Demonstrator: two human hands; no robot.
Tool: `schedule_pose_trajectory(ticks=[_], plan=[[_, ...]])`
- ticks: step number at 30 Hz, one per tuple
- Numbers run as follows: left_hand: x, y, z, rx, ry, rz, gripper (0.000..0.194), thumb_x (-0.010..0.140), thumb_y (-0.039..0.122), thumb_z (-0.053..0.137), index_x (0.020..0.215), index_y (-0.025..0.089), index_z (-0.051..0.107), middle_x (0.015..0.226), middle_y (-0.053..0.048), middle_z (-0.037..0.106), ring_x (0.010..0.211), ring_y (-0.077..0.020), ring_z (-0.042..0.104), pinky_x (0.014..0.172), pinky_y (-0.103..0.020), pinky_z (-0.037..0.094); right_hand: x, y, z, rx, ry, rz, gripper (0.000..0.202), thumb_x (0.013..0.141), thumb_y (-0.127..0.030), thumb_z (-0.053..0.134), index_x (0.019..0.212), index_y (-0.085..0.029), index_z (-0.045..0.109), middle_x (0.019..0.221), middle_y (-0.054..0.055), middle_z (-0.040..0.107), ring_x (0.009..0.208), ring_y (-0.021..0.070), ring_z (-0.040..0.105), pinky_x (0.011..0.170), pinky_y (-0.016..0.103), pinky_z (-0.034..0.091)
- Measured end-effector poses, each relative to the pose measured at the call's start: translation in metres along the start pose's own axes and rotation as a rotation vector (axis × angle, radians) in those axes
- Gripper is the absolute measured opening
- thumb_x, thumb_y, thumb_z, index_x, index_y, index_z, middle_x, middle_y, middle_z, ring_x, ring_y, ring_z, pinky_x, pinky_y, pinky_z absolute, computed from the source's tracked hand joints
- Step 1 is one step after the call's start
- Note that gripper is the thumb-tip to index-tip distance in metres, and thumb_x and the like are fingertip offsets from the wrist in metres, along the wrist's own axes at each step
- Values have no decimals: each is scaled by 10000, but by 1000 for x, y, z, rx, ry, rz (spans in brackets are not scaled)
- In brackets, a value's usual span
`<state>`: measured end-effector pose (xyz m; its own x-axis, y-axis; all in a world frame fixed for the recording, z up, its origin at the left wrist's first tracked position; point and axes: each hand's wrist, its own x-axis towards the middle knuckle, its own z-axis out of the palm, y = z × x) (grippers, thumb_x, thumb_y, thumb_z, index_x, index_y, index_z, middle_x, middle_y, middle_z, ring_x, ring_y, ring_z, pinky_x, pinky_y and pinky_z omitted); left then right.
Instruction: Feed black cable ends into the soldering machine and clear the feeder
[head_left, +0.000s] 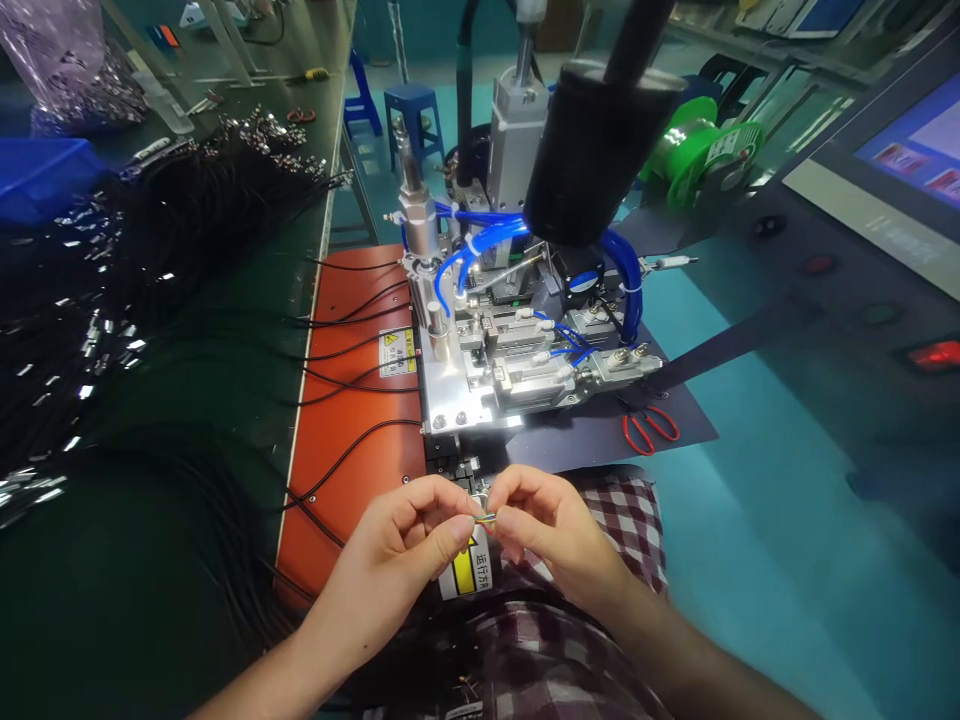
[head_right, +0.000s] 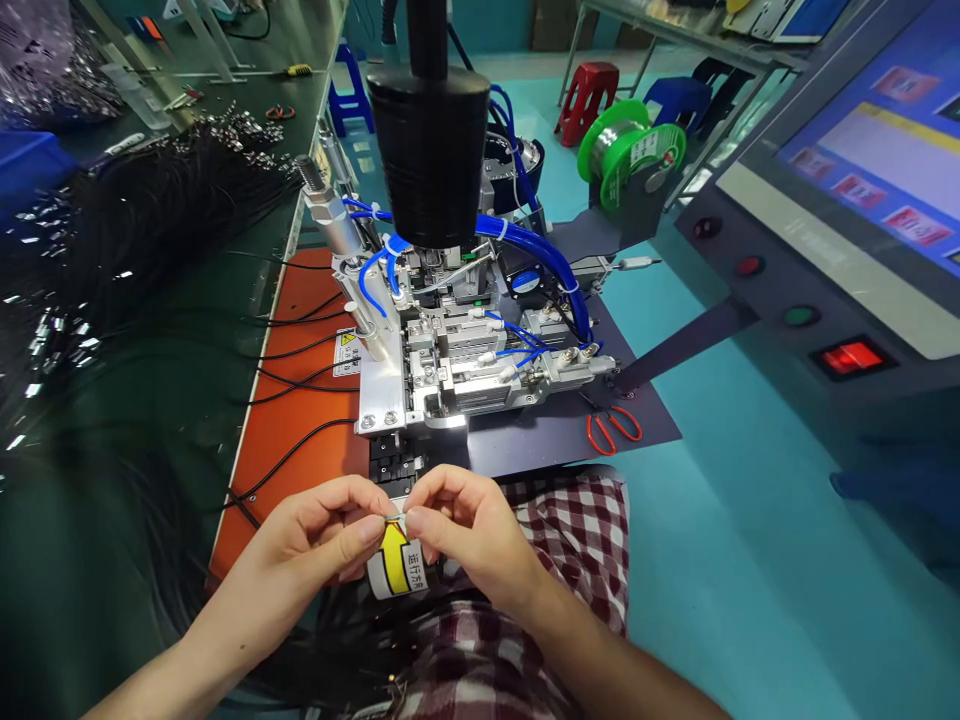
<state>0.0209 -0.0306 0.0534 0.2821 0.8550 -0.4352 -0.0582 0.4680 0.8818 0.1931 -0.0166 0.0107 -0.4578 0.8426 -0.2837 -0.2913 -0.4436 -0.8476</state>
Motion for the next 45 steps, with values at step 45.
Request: schedule_pose_trajectory(ticks=[45], plan=[[4, -9, -5, -6, -18, -97, 240, 823, 420, 658, 857, 184, 628, 604, 60, 442, 536, -70, 281, 487, -232, 190, 4, 12, 0, 85, 15, -125, 140, 766, -291, 731, 767, -173, 656, 563, -61, 524, 475, 50, 434, 478, 180, 360]])
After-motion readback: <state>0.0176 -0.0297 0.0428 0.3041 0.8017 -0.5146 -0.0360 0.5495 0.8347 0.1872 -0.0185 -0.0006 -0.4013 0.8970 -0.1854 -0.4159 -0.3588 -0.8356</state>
